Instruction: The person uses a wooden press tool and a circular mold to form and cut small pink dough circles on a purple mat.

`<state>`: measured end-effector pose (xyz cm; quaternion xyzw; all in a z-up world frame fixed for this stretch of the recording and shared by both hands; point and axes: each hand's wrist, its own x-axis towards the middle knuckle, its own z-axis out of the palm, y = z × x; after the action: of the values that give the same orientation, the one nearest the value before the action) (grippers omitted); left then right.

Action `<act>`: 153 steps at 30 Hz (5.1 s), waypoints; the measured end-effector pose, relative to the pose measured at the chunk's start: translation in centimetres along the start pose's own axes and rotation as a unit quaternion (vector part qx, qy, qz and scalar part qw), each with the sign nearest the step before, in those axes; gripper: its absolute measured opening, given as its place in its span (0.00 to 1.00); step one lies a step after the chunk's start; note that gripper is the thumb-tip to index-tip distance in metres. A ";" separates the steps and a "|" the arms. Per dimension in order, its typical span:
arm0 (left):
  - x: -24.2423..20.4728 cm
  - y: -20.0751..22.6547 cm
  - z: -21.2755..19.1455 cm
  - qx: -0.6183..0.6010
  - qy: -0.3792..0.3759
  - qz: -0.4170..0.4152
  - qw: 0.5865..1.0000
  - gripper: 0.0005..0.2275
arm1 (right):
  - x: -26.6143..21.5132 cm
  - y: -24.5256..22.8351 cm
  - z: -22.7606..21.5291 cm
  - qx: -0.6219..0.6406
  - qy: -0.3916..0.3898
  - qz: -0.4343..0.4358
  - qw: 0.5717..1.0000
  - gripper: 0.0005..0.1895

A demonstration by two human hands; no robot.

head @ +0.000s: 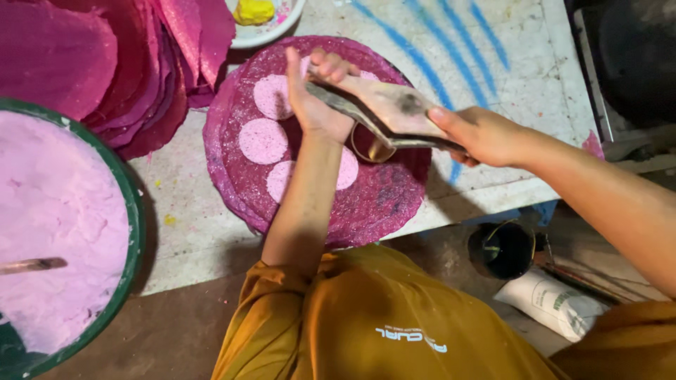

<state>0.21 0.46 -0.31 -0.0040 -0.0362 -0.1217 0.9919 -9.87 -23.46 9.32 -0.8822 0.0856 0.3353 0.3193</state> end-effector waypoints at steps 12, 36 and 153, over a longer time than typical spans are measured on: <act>-1.1 0.8 -2.9 -0.040 0.121 0.034 0.991 0.22 | -1.1 -4.4 1.3 -0.150 0.073 -0.021 0.986 0.42; -1.7 -0.4 6.0 0.271 0.158 -0.108 0.943 0.10 | -2.9 -3.5 -3.5 -0.153 0.135 -0.041 0.978 0.30; -34.7 45.7 13.4 0.863 0.249 0.181 0.400 0.27 | -8.9 -52.0 31.4 -0.624 0.138 -0.596 0.486 0.07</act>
<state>-23.29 53.36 10.55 0.8784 0.1284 0.1614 0.4311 -14.48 36.09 23.47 -0.7253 -0.6496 -0.0956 -0.2072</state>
